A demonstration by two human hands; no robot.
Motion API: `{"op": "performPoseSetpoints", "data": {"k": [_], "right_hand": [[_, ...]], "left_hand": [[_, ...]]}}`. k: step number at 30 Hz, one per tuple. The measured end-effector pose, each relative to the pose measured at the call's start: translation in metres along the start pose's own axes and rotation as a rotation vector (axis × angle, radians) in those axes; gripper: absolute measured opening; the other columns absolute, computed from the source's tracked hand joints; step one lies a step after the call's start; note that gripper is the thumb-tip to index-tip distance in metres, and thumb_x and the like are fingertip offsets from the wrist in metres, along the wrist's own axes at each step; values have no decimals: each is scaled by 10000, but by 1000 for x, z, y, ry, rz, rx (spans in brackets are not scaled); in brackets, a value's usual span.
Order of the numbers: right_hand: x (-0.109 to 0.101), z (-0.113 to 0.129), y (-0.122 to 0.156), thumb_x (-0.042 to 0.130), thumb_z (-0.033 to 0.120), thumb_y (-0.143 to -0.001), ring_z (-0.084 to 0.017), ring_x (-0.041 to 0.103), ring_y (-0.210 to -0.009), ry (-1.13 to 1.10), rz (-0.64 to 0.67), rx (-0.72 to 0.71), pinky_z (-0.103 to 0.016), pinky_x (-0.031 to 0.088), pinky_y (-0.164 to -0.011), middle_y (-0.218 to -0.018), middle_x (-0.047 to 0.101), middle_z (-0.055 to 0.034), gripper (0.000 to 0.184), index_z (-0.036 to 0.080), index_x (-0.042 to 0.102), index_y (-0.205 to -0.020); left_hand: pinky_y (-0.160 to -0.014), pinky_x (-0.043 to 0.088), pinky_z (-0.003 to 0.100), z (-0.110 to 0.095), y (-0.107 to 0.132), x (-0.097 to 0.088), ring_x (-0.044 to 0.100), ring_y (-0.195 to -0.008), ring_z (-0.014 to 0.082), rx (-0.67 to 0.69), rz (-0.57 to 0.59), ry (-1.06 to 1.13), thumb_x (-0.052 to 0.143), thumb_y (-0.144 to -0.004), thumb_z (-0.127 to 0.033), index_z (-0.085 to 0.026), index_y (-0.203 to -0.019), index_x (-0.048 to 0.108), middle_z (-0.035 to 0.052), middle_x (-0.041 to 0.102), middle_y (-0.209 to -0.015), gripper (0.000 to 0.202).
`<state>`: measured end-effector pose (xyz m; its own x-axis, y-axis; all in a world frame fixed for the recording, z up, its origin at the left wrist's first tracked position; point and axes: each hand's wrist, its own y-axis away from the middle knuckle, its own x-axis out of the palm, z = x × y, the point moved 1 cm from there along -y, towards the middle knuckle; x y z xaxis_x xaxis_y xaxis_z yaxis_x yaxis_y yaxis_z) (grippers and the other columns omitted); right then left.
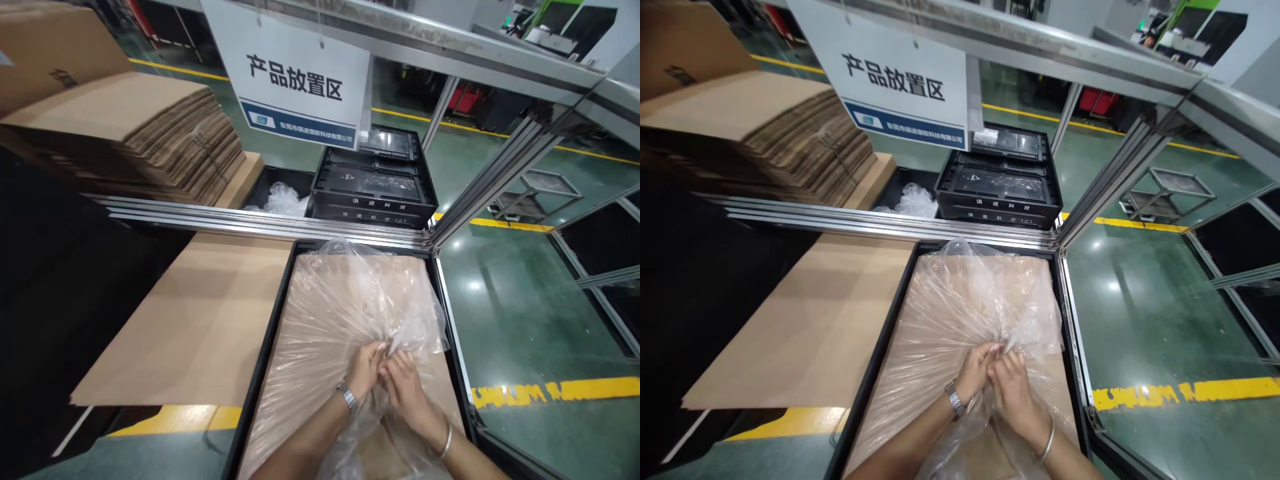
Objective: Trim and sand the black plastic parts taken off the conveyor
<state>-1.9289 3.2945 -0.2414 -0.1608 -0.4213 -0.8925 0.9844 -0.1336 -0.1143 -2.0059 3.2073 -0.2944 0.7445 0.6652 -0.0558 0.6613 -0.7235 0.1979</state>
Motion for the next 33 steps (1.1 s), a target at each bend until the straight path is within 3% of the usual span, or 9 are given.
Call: {"op": "performPoseSetpoints", "data": {"k": [4, 7, 9, 13, 18, 21, 25, 30, 33], "right_hand": [[9, 9, 7, 315, 147, -905, -162, 441, -711, -53, -73, 43, -301, 350, -664, -733, 513, -29, 223, 180, 493, -775], [3, 13, 6, 379, 148, -878, -182, 444, -772, -73, -23, -51, -347, 353, -727, -806, 546, -47, 171, 184, 538, -829], [-5, 12, 5, 401, 132, -860, -193, 450, -824, -122, 43, -132, -364, 366, -759, -876, 556, -59, 174, 191, 552, -925], [-16, -3, -4, 343, 80, -855, -193, 468, -940, -268, 62, -60, -350, 410, -806, -1000, 534, -81, 308, 202, 505, -1087], [-7, -20, -19, 434, 145, -849, -177, 509, -811, -269, 127, -17, -298, 435, -726, -821, 569, -34, 158, 214, 566, -903], [-2, -24, -20, 379, 147, -866, -183, 495, -743, -245, 87, 57, -311, 418, -683, -742, 542, -44, 180, 187, 527, -771], [-3, -15, -4, 322, 137, -884, -168, 492, -718, -259, 45, 126, -296, 411, -660, -747, 528, -46, 188, 180, 475, -783], [-7, -1, 20, 350, 157, -886, -157, 496, -760, -294, 71, 91, -279, 412, -688, -784, 543, -31, 179, 195, 491, -784], [-7, -8, 18, 338, 166, -897, -171, 496, -853, -281, 38, 113, -308, 401, -758, -883, 565, -54, 185, 193, 521, -904]], "left_hand": [[-995, 319, 374, 1, 12, -10, 489, -1097, 226, 58, 144, -9, 524, -772, -301, -200, -1194, 538, 87, 582, -1173, 434], [-994, 323, 394, 2, 15, -12, 498, -1067, 230, 75, 189, -16, 577, -721, -249, -201, -1260, 469, 95, 591, -1129, 552], [-976, 343, 395, 1, 14, -10, 522, -1020, 221, 72, 187, -7, 533, -764, -279, -196, -1238, 494, 91, 615, -1067, 483], [-1007, 308, 380, -3, 11, -8, 491, -1089, 206, 39, 141, 45, 339, -871, -382, -177, -1149, 564, 84, 596, -1139, 412], [-1006, 297, 357, -3, 10, -11, 507, -1063, 197, -24, 106, 107, 330, -858, -476, -169, -1120, 583, 77, 619, -1093, 477], [-931, 359, 365, 2, 7, -12, 557, -929, 197, -79, 80, 145, 391, -819, -522, -157, -1130, 582, 73, 654, -971, 517], [-643, 444, 317, 9, 5, -11, 537, -570, 139, -175, 85, 242, 443, -766, -579, -90, -1007, 646, 50, 641, -661, 582], [-647, 443, 295, 8, 7, -14, 563, -616, 144, -196, 106, 336, 672, -594, -528, -85, -800, 679, 67, 651, -671, 488], [-651, 438, 274, 4, 7, -18, 564, -630, 134, -176, 125, 302, 714, -574, -444, -101, -732, 661, 54, 648, -669, 382]]}}
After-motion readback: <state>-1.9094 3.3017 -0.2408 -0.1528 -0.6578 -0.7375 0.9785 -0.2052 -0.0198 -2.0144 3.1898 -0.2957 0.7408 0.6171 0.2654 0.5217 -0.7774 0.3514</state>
